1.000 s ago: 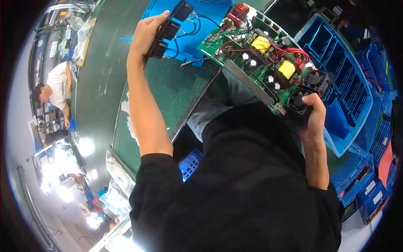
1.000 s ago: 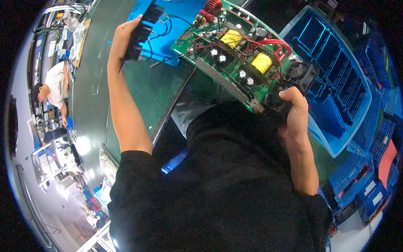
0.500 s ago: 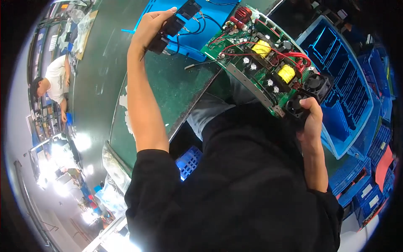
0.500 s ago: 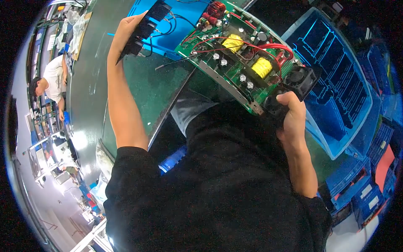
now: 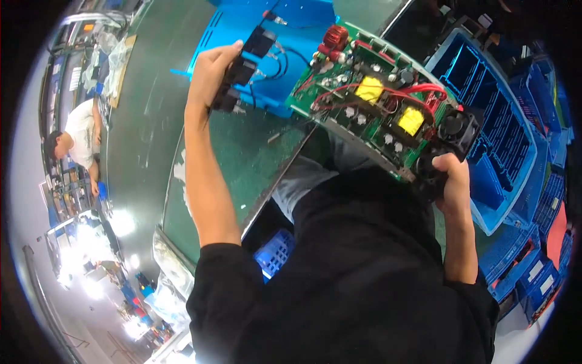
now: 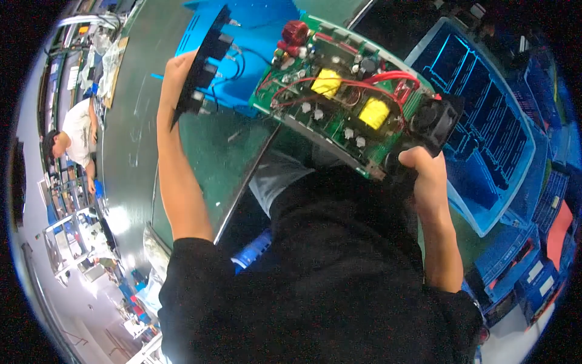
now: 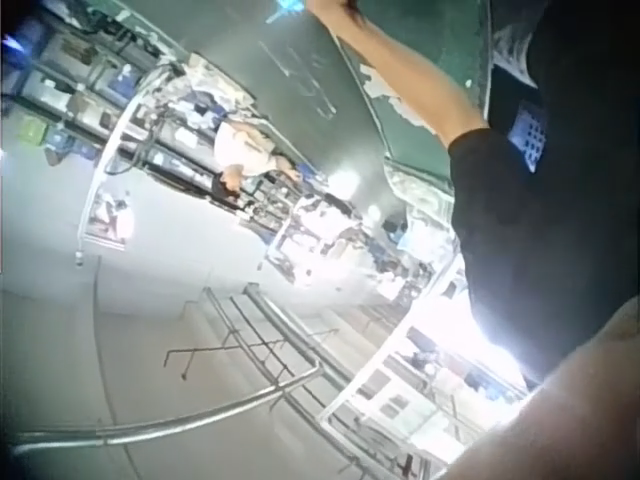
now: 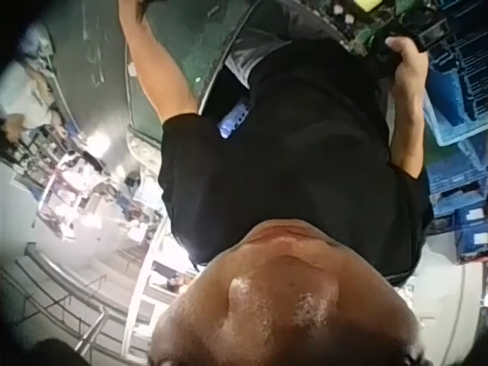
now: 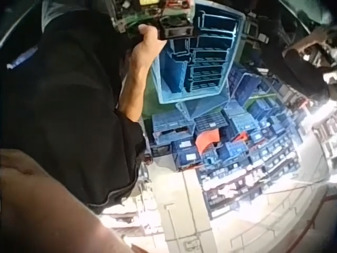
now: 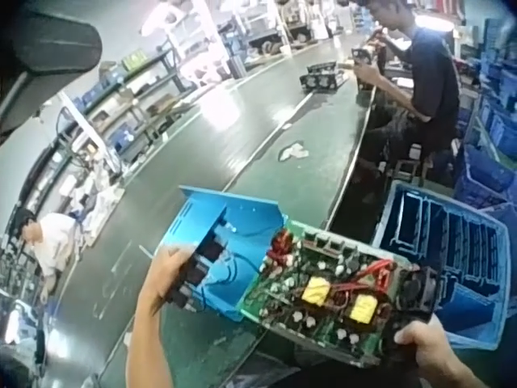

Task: File edges of a plastic housing and assemble an electronic circuit board into the housing by connecting wires and components.

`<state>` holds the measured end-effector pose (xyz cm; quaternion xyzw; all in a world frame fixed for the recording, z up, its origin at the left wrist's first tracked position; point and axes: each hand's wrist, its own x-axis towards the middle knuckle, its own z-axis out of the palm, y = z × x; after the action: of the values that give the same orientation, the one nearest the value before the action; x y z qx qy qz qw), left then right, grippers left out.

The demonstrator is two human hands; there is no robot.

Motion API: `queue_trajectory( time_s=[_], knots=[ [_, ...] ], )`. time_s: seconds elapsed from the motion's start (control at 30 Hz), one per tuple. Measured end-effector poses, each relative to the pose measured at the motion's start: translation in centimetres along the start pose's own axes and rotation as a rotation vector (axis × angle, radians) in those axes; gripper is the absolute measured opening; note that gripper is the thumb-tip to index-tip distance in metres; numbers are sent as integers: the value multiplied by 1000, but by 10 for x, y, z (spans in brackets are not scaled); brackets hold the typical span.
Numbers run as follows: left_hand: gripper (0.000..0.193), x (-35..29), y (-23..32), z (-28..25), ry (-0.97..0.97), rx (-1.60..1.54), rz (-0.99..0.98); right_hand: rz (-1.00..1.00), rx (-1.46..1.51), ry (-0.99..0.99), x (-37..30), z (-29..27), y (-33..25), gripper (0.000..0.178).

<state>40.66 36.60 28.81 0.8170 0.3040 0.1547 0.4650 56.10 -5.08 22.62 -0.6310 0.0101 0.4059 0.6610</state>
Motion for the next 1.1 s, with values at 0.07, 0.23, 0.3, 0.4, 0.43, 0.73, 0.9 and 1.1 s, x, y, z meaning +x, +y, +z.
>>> queue_trajectory(
  time_s=[0.07, 0.23, 0.3, 0.4, 0.43, 0.73, 0.9, 1.1],
  knots=[
    [39, -2, 16, 5, 9, -4, -68, -19, -3, 1, 6, -2, -5, 50],
    [37, 3, 15, 6, -27, -46, -92, -37, -16, -26, 19, -10, -10, 54],
    [36, 6, 16, 9, -43, -109, -88, -28, -8, -22, 17, -9, -19, 53],
    [36, 5, 27, 17, -20, -131, -81, 25, -7, -20, 21, -13, -26, 50],
    [36, 8, 25, 16, -24, -130, -82, 67, -11, -22, 22, -15, -26, 49],
    [35, 14, 18, 15, -52, -131, -25, 2, -101, -29, 31, -21, -24, 47],
    [34, 10, 15, 9, -152, -19, -104, 16, -109, -68, 27, -14, -40, 31],
    [31, -4, 23, 4, -30, -192, -139, 74, 59, -23, 17, 1, -25, 46]
  ],
)
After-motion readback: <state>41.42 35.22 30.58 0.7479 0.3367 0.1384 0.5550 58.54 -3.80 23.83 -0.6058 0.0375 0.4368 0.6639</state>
